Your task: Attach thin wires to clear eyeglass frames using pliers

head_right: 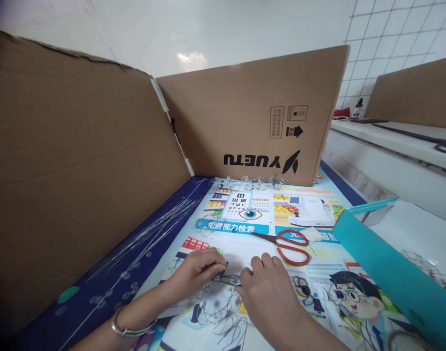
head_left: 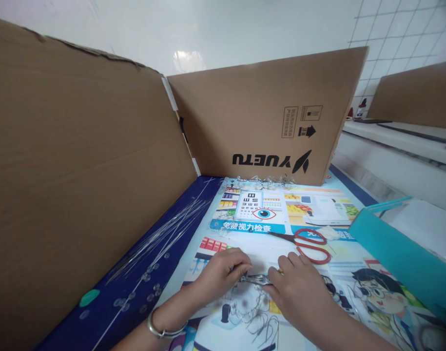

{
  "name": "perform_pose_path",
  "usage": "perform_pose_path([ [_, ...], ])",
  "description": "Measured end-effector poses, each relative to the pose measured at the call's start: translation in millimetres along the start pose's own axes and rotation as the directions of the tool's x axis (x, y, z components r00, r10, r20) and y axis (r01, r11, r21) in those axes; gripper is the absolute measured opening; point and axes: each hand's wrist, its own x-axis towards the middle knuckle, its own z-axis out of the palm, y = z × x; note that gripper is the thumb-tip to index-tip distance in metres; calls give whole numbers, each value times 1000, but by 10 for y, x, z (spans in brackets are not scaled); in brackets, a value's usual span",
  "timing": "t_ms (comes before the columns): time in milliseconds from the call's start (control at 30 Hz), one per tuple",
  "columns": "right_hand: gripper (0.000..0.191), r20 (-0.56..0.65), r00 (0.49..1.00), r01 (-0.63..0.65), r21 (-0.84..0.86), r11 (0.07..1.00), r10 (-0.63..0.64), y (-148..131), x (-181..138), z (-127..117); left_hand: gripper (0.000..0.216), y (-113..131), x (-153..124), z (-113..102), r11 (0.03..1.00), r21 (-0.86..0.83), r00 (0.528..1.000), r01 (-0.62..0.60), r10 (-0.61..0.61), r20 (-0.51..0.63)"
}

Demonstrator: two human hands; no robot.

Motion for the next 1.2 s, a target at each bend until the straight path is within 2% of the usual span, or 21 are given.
perform_pose_path([
  [367,16,32,999,-38,15,999,38,0,-7,-32,16,35,-19,64,985,165,999,-41,40,10],
  [667,19,174,981,-104,125,987,81,132,6,-170,17,33,-21,39,988,137,997,-70,65,41],
  [867,19,243,962,-150,88,985,124,118,30,-165,18,37,-24,37,993,103,998,-60,57,33],
  [1067,16,216,969,-135,58,989,120,125,19,-151,17,52,-18,32,999,-21,998,34,-33,60],
  [1200,14,196,976,-104,45,994,93,141,19,-161,18,101,-20,25,999,-10,997,40,-40,63],
])
